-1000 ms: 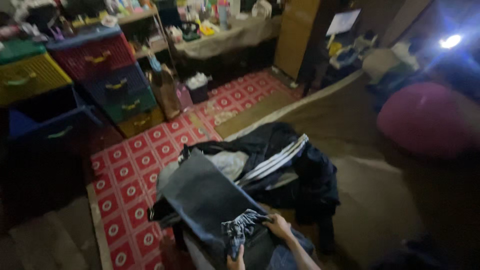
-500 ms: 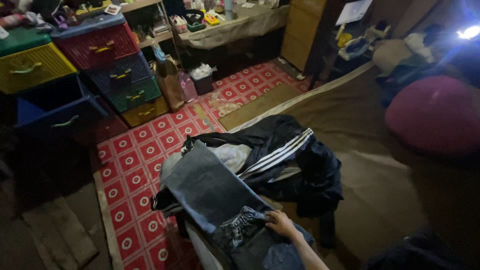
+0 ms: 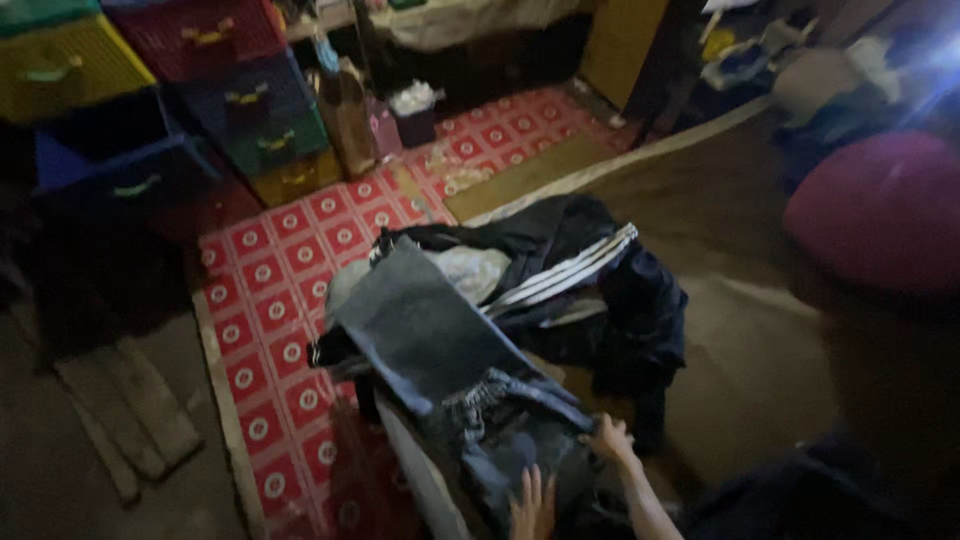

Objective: The person folds several pairs of pants by hand on a bed, smoothing the fabric and aligning the legs, before placing the folded items into a plastic storage drawer.

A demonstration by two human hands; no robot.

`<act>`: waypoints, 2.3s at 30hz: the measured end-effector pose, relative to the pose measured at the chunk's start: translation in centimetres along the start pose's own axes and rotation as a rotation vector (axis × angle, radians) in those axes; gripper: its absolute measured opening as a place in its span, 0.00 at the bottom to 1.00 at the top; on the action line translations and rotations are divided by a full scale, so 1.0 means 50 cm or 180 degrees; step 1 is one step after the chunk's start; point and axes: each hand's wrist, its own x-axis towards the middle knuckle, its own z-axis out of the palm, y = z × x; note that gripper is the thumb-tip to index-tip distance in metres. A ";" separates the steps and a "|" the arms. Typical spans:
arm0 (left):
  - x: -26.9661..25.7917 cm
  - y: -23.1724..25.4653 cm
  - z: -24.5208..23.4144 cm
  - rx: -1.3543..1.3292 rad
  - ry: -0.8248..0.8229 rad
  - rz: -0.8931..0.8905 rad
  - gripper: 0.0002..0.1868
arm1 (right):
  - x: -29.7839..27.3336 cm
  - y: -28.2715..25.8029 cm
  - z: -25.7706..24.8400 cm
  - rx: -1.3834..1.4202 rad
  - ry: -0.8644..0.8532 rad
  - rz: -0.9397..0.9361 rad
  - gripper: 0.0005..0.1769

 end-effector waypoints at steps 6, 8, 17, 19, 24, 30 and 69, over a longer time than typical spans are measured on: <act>-0.004 -0.039 -0.030 -0.0775 -0.1498 -0.0489 0.51 | -0.002 0.050 0.029 0.1098 0.0340 0.0664 0.70; -0.012 -0.042 -0.036 -0.0830 -0.1462 -0.0584 0.51 | 0.006 0.079 0.025 0.1380 0.0332 0.0744 0.71; -0.074 -0.060 -0.115 -0.1652 -0.1098 -0.1843 0.65 | -0.053 0.012 0.036 0.2116 0.0153 0.1610 0.73; -0.043 -0.087 -0.071 -0.2205 0.0300 -0.2828 0.60 | -0.097 -0.025 0.035 0.0169 0.1675 -0.0408 0.54; 0.046 -0.211 -0.001 -0.2431 0.0676 -0.3752 0.44 | -0.053 -0.128 0.045 -0.0050 0.0430 -0.0780 0.45; 0.066 -0.245 -0.016 -0.3146 0.1587 -0.3117 0.29 | -0.025 -0.155 0.020 -0.0032 0.0699 -0.1060 0.18; 0.190 -0.605 -0.061 -0.5172 0.2023 -0.2601 0.11 | 0.098 -0.475 -0.126 0.5040 -0.0329 -0.0979 0.27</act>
